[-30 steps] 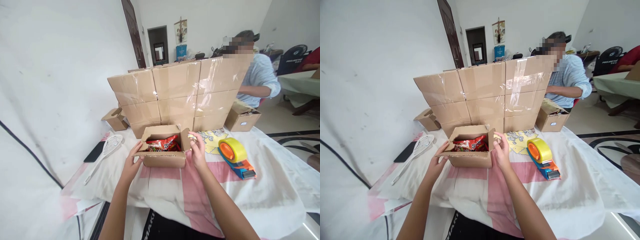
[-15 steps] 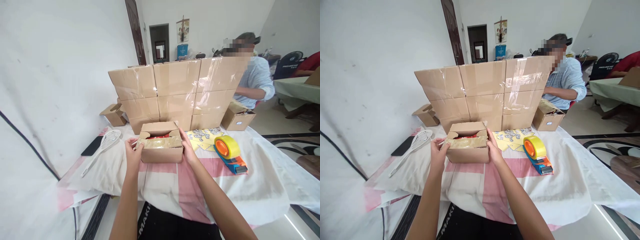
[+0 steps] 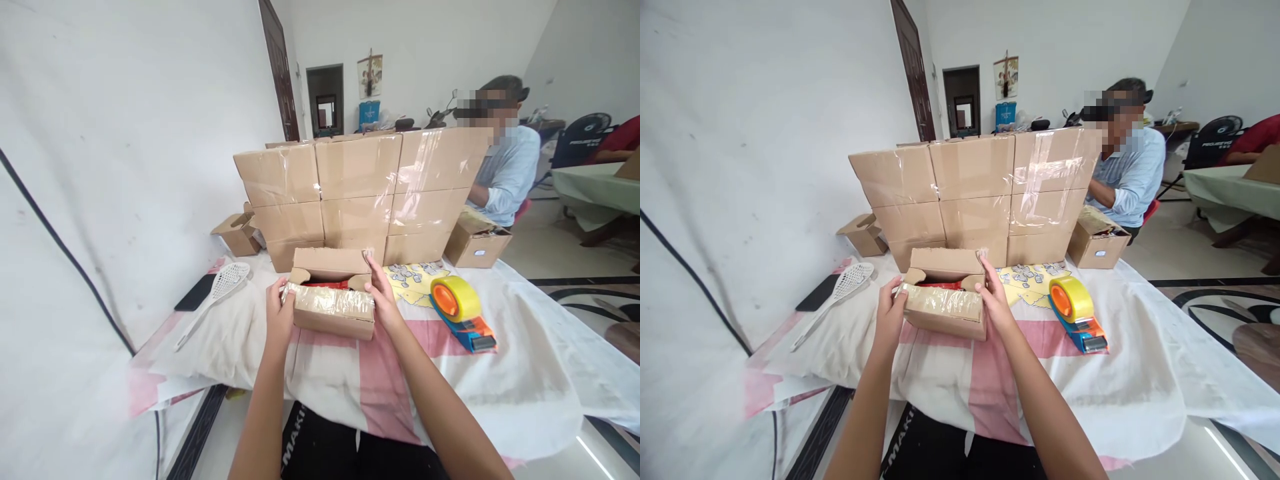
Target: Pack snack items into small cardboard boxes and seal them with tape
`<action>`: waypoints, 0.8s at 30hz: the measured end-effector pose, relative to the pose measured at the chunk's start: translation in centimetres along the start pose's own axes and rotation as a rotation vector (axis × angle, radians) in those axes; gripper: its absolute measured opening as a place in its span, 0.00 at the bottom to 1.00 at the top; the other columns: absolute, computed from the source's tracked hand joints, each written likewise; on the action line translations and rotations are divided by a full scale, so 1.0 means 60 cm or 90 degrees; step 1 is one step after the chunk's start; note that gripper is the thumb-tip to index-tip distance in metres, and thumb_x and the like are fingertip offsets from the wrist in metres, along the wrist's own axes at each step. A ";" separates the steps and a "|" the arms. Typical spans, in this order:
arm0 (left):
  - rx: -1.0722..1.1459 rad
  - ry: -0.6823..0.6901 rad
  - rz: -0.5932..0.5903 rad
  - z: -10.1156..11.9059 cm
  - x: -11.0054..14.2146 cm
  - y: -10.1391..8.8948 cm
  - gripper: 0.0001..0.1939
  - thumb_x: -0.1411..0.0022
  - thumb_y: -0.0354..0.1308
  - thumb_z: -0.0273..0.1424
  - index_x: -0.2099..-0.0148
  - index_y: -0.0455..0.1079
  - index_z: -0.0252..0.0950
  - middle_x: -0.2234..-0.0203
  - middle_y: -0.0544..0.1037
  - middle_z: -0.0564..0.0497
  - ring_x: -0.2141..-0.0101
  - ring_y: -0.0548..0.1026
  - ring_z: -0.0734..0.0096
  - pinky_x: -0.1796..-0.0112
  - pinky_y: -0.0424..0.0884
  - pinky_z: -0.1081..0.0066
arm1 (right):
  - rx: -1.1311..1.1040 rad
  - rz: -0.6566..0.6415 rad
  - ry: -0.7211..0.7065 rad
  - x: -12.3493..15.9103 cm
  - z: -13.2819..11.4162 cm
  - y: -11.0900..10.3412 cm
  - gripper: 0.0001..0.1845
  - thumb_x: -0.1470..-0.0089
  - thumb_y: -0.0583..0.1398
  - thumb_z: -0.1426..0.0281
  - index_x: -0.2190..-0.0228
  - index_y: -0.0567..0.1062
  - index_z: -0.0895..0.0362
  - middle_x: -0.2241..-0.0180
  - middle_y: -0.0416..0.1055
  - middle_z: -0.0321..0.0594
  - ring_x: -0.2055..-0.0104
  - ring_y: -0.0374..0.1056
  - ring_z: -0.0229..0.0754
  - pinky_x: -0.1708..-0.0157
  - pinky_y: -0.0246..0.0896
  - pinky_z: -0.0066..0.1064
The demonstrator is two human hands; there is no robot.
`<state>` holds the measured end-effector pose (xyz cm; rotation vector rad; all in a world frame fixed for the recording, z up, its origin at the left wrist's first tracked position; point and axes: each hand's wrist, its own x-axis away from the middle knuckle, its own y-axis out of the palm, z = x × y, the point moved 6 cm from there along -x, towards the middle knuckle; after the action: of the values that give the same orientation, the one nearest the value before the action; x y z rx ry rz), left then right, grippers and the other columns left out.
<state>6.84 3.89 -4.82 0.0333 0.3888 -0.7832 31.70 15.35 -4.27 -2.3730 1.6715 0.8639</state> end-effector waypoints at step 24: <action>-0.401 0.290 -0.451 0.159 -0.029 0.119 0.10 0.33 0.57 0.38 0.55 0.79 0.49 0.51 0.79 0.54 0.48 0.72 0.57 0.42 0.56 0.51 | 0.045 -0.058 -0.083 -0.003 -0.012 -0.002 0.17 0.51 0.55 0.74 0.61 0.78 0.51 0.51 0.70 0.42 0.44 0.64 0.53 0.41 0.54 0.44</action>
<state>13.78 8.52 3.84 -0.5513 1.1027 -1.3209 32.03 15.29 -3.61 -2.2732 1.5070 0.9070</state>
